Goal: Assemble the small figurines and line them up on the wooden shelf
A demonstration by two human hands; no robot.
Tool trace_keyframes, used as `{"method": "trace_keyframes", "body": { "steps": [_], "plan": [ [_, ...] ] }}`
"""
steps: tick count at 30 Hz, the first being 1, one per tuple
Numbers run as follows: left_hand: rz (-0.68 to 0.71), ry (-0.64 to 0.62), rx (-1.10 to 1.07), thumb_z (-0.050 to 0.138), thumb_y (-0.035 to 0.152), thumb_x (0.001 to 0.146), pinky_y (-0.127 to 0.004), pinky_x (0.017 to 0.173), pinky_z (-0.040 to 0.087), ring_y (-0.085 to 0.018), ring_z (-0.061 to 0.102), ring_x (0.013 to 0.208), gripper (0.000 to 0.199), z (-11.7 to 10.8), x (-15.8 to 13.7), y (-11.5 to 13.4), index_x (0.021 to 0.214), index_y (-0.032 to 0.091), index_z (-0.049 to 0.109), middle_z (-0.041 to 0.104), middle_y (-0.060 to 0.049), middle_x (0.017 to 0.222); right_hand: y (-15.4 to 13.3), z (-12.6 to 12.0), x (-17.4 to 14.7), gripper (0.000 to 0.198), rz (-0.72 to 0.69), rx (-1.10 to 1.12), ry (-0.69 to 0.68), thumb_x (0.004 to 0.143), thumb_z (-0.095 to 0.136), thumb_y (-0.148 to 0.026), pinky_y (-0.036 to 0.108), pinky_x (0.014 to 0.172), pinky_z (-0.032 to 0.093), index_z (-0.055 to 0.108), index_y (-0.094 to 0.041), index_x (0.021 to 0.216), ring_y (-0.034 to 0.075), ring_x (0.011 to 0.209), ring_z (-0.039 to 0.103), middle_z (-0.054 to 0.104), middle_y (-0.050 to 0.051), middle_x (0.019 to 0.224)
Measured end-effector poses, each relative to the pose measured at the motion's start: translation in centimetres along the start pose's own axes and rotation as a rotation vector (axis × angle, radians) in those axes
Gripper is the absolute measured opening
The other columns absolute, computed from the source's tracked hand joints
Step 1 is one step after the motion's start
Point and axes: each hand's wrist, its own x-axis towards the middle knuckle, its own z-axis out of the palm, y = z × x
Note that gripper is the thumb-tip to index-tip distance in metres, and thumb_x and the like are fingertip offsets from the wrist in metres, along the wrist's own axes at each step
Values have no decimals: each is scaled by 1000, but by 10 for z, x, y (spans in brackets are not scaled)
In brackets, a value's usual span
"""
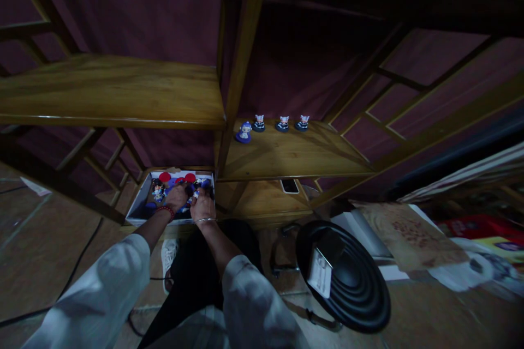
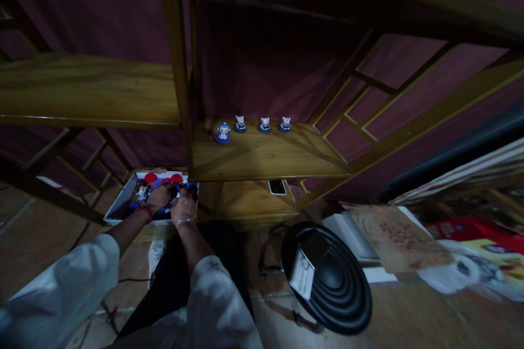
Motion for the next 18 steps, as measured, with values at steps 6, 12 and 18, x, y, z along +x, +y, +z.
{"method": "trace_keyframes", "body": {
  "steps": [6,12,18],
  "plan": [
    [55,19,327,51,13,69,-36,78,38,-29,58,88,27,6,-3,7,92,16,64,60,-15,89,1,0,0,32,-14,16,15,83,41,-23,29,71,45,45,-15,114,19,85,61,58,12,102],
    [52,2,327,54,9,63,-38,82,36,-30,56,92,38,6,-4,12,99,19,62,57,-16,100,2,3,0,32,-8,9,10,83,40,-24,28,69,45,44,-16,114,19,84,61,59,11,100],
    [23,-6,300,55,10,61,-41,83,35,-33,54,95,33,3,2,16,92,17,66,57,-17,102,3,4,0,30,-13,23,37,82,42,-24,28,70,45,46,-17,111,19,84,61,58,11,103]
  ]
}}
